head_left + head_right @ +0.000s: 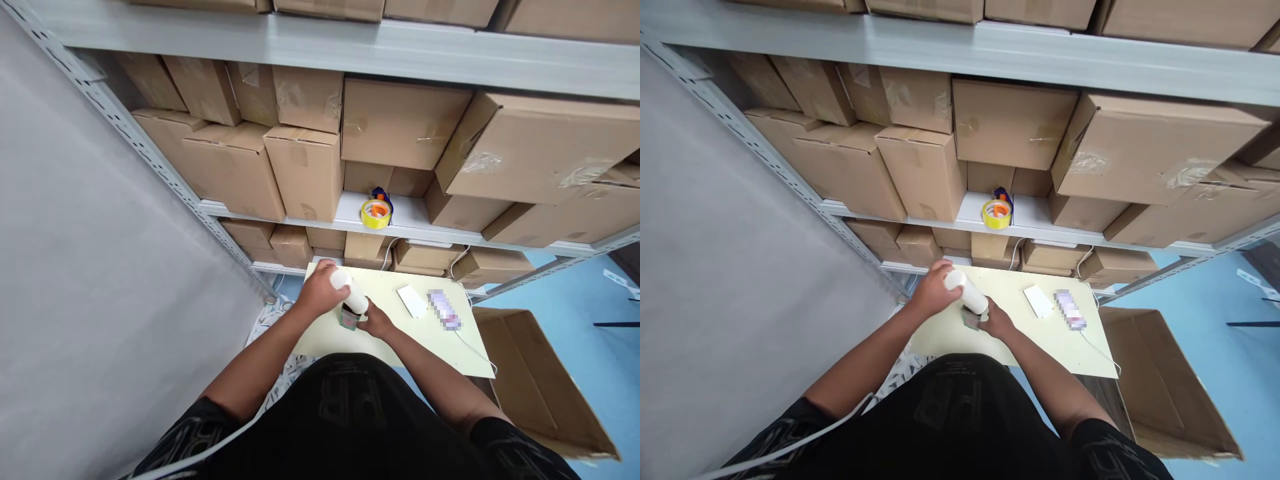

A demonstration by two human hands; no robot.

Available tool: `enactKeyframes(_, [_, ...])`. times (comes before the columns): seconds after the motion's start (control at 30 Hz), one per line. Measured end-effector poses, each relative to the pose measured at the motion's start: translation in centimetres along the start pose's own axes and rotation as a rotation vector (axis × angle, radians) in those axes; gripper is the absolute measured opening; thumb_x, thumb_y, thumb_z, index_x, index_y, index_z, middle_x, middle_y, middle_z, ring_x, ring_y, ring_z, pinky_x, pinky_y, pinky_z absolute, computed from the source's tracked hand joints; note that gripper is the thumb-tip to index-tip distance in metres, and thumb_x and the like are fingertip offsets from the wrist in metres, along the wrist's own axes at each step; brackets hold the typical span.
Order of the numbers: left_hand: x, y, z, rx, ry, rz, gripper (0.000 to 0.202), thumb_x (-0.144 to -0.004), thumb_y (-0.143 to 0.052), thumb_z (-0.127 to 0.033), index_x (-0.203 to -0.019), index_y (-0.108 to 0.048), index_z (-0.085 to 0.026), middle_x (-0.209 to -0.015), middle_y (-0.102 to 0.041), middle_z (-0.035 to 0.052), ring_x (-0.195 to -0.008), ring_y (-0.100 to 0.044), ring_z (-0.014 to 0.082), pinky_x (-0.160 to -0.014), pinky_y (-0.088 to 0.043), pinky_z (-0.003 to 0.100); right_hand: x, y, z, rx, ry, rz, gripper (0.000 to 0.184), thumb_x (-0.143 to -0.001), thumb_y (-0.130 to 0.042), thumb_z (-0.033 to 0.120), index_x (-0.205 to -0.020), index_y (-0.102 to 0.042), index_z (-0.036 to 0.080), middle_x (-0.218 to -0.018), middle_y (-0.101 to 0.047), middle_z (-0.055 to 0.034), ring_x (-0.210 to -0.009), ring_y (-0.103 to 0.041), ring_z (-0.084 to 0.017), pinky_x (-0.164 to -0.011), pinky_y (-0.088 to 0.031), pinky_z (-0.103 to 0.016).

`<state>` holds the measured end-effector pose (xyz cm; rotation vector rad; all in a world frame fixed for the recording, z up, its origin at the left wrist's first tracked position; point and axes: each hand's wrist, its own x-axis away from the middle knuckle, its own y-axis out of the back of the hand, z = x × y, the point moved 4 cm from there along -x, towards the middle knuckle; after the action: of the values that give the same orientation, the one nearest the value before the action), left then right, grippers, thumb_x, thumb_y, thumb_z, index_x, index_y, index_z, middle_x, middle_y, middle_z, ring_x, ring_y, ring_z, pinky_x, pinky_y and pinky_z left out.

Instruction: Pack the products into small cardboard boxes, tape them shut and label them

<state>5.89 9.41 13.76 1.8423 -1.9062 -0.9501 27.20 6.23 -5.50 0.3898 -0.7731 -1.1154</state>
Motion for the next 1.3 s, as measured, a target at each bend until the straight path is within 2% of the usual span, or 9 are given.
enactKeyframes(0.17, [0.4,4.2,4.4,0.716,0.37,-0.166,0.033,-0.073,-0.064,-0.038,-0.094,-0.072,-0.014,-0.115,-0.068,0.0128,-0.091,-0.066,0.0256,-0.065,-0.057,0.033,2.2,1.9,-0.7,-0.096,0.006,-0.05,0.106,-0.066,-0.084,0.036,-0.158,-0.032,0.025,-0.153,-0.048,-0.0146,-0.138,-0.05,-0.033,-0.112,-0.042,-0.048])
enactKeyframes(0.37, [4.1,-0.1,4.6,1.365,0.665,-0.15,0.029,-0.079,-0.06,-0.03,-0.101,-0.064,-0.012,-0.096,-0.071,0.0115,-0.079,-0.066,0.0203,-0.062,-0.058,0.03,6.6,6.3,4.4,-0.46,0.199,-0.138,0.087,-0.078,-0.077,0.057,-0.152,-0.043,0.027,-0.147,-0.055,-0.0148,-0.131,-0.056,-0.032,-0.111,-0.044,-0.054])
enactKeyframes(0.5, [6.5,-3.8,1.9,1.598,0.728,0.151,0.041,-0.086,-0.052,-0.031,-0.119,-0.063,-0.009,-0.098,-0.072,0.0146,-0.079,-0.068,0.0225,-0.063,-0.058,0.031,7.9,8.0,12.0,-0.82,0.426,-0.185,0.084,-0.072,-0.084,0.059,-0.142,-0.052,0.025,-0.131,-0.067,-0.013,-0.128,-0.059,-0.031,-0.114,-0.042,-0.052])
enactKeyframes(0.6, [8.0,-5.6,0.0,1.671,0.678,0.416,0.053,-0.093,-0.051,-0.042,-0.132,-0.058,-0.007,-0.103,-0.072,0.0175,-0.086,-0.072,0.0268,-0.07,-0.059,0.035,8.3,8.9,15.2,-0.912,0.468,-0.252,0.076,-0.071,-0.087,0.054,-0.133,-0.058,0.024,-0.12,-0.071,-0.0105,-0.116,-0.065,-0.029,-0.106,-0.05,-0.049])
enactKeyframes(0.7, [8.9,-6.2,-0.5,1.692,0.558,0.428,0.049,-0.095,-0.061,-0.045,-0.136,-0.055,-0.02,-0.111,-0.071,0.0121,-0.092,-0.073,0.0252,-0.078,-0.058,0.035,8.5,9.3,15.9,-0.905,0.432,-0.227,0.065,-0.068,-0.089,0.05,-0.121,-0.062,0.024,-0.105,-0.073,-0.0065,-0.097,-0.068,-0.026,-0.089,-0.058,-0.043])
enactKeyframes(0.8, [9.4,-6.7,-0.3,1.668,0.535,0.443,0.05,-0.095,-0.061,-0.056,-0.128,-0.06,-0.019,-0.101,-0.072,0.0098,-0.073,-0.071,0.0182,-0.062,-0.053,0.026,8.7,9.6,15.8,-0.951,0.434,-0.138,0.068,-0.067,-0.09,0.046,-0.123,-0.058,0.025,-0.102,-0.071,-0.0047,-0.087,-0.067,-0.023,-0.072,-0.059,-0.036])
enactKeyframes(0.93, [10.0,-7.5,-0.5,1.6,0.62,0.589,0.085,-0.093,-0.03,-0.081,-0.122,-0.065,-0.009,-0.083,-0.071,0.0135,-0.054,-0.062,0.0173,-0.046,-0.044,0.026,8.6,9.8,15.8,-1.048,0.41,-0.051,0.07,-0.071,-0.087,0.041,-0.13,-0.052,0.029,-0.101,-0.069,-0.0026,-0.08,-0.065,-0.02,-0.058,-0.054,-0.028])
enactKeyframes(1.13, [9.6,-6.8,-0.7,1.658,0.536,0.363,0.052,-0.096,-0.056,-0.06,-0.133,-0.058,-0.023,-0.121,-0.069,0.0125,-0.101,-0.07,0.0272,-0.079,-0.057,0.04,7.8,9.2,14.9,-1.026,0.321,-0.124,0.066,-0.063,-0.091,0.041,-0.117,-0.056,0.027,-0.088,-0.064,0.0016,-0.069,-0.059,-0.017,-0.046,-0.045,-0.023])
enactKeyframes(1.3, [9.8,-7.0,-0.6,1.603,0.636,0.495,0.07,-0.096,-0.045,-0.072,-0.127,-0.062,-0.012,-0.096,-0.072,0.016,-0.071,-0.07,0.0221,-0.051,-0.046,0.026,7.9,9.2,15.1,-1.143,0.301,-0.044,0.056,-0.074,-0.081,0.049,-0.118,-0.055,0.026,-0.094,-0.068,-0.0017,-0.077,-0.063,-0.02,-0.06,-0.052,-0.031])
